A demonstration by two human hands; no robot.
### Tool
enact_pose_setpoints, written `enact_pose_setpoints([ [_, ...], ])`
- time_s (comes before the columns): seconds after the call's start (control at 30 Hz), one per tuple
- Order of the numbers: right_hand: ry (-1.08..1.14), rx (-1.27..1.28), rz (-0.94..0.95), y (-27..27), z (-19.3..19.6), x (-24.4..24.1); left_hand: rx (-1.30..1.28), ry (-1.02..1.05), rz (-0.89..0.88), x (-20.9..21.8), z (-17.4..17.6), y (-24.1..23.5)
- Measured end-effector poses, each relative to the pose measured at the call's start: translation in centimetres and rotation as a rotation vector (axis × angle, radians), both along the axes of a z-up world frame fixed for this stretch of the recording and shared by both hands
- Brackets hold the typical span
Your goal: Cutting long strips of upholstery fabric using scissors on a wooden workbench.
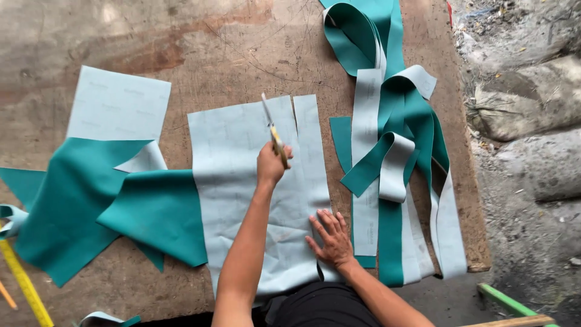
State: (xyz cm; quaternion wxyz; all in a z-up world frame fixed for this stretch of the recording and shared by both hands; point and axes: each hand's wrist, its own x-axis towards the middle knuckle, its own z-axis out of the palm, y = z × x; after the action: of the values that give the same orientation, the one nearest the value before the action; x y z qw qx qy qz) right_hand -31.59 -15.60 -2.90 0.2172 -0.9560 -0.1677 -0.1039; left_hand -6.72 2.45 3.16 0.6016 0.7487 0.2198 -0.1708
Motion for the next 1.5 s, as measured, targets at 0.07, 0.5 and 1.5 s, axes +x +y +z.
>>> enact_pose_setpoints([
  [0.07, -0.020, 0.011, -0.050, 0.3, -1.4, -0.5, 0.195, 0.047, -0.029, -4.8, -0.4, 3.2],
  [0.5, 0.063, 0.124, 0.051, 1.5, 1.2, 4.4, 1.081, -0.130, 0.481, -35.3, -7.9, 20.3],
  [1.5, 0.028, -0.032, 0.115, 3.2, -1.6, -2.5, 1.189, -0.309, 0.676, -34.4, -10.1, 19.8],
])
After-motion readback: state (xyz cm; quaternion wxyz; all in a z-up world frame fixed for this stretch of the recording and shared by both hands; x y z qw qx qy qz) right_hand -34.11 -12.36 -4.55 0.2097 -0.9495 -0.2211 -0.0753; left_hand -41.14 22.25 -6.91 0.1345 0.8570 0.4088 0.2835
